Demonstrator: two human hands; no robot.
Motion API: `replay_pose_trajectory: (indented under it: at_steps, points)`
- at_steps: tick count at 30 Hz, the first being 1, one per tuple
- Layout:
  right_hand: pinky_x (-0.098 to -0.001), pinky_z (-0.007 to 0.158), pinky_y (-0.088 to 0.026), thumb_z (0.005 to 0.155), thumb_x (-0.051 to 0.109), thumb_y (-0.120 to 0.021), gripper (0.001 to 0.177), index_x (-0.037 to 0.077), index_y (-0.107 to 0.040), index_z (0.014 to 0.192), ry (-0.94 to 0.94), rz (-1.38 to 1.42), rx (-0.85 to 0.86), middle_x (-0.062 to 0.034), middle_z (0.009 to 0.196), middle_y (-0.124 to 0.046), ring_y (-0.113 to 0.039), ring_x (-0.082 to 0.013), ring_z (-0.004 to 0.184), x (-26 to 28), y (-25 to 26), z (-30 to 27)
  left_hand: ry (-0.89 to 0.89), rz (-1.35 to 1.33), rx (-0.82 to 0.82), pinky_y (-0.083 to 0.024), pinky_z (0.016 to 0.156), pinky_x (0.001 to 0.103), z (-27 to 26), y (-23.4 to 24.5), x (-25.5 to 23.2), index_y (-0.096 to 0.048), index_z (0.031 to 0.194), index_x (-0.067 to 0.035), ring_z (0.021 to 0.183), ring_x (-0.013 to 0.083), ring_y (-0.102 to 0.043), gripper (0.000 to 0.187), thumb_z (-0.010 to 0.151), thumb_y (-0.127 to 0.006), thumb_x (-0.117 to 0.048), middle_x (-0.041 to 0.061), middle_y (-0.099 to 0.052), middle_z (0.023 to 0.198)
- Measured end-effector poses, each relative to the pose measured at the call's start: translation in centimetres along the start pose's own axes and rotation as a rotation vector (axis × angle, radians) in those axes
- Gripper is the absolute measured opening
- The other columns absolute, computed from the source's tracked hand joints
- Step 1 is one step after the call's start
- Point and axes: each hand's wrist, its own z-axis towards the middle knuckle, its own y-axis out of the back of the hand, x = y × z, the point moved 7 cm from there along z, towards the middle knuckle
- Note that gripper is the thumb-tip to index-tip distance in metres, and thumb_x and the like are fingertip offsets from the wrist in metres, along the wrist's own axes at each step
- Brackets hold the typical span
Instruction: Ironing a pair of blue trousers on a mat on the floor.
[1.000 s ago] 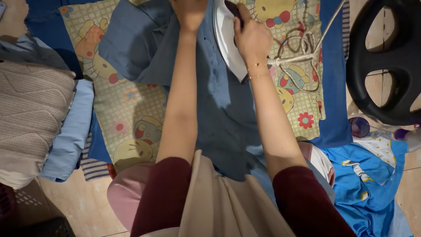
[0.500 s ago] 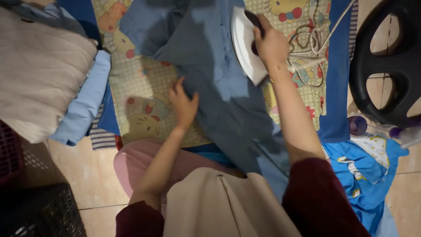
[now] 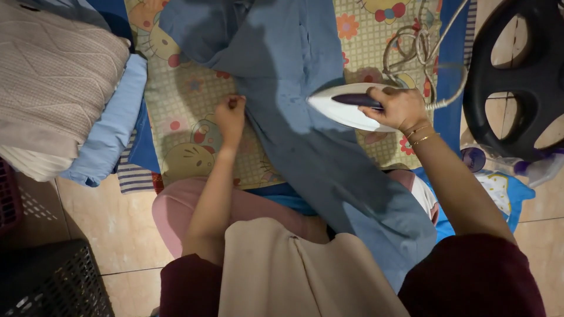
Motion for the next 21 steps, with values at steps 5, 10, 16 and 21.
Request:
replay_pose_trajectory:
  at_steps: [5, 10, 16, 21]
  points:
    - [-0.0409, 0.058, -0.054, 0.096, 0.067, -0.068, 0.048, 0.021, -0.074, 0.104, -0.03, -0.056, -0.084, -0.006, 0.072, -0.067, -0.068, -0.0293, 0.064, 0.5, 0.1, 1.1, 0.047, 0.031, -0.027, -0.051, 0.065, 0.033, 0.0, 0.3, -0.3, -0.073, 0.093, 0.003, 0.066, 0.0204, -0.064, 0.02, 0.091, -0.077, -0.017, 0.011, -0.071, 0.075]
    - [-0.0402, 0.059, -0.053, 0.098, 0.067, -0.07, 0.047, 0.02, -0.071, 0.101, 0.026, -0.015, -0.202, -0.0059, 0.074, -0.068, -0.068, -0.0287, 0.065, 0.5, 0.7, 2.4, 0.037, 0.006, -0.024, -0.052, 0.064, 0.031, 0.4, 0.4, -0.5, -0.074, 0.096, 0.002, 0.067, 0.0171, -0.066, 0.021, 0.093, -0.077, -0.019, 0.009, -0.073, 0.077]
    - [-0.0422, 0.057, -0.052, 0.108, 0.065, -0.066, 0.049, 0.017, -0.067, 0.095, -0.19, -0.032, -0.165, -0.0052, 0.073, -0.069, -0.068, -0.0281, 0.063, -1.1, -1.2, 3.8, 0.253, -0.194, 0.056, -0.055, 0.056, 0.028, 0.0, 0.1, 0.3, -0.072, 0.1, 0.002, 0.064, 0.0126, -0.065, 0.024, 0.093, -0.077, -0.02, 0.006, -0.072, 0.081]
    - [-0.0433, 0.05, -0.052, 0.098, 0.069, -0.069, 0.048, 0.021, -0.071, 0.099, -0.241, -0.158, -0.135, -0.0086, 0.059, -0.065, -0.066, -0.0308, 0.052, -0.8, -1.4, 4.3, 0.221, -0.026, 0.04, -0.05, 0.054, 0.032, -0.1, 0.1, 0.3, -0.073, 0.099, 0.002, 0.058, 0.0155, -0.064, 0.022, 0.094, -0.077, -0.019, 0.009, -0.071, 0.075]
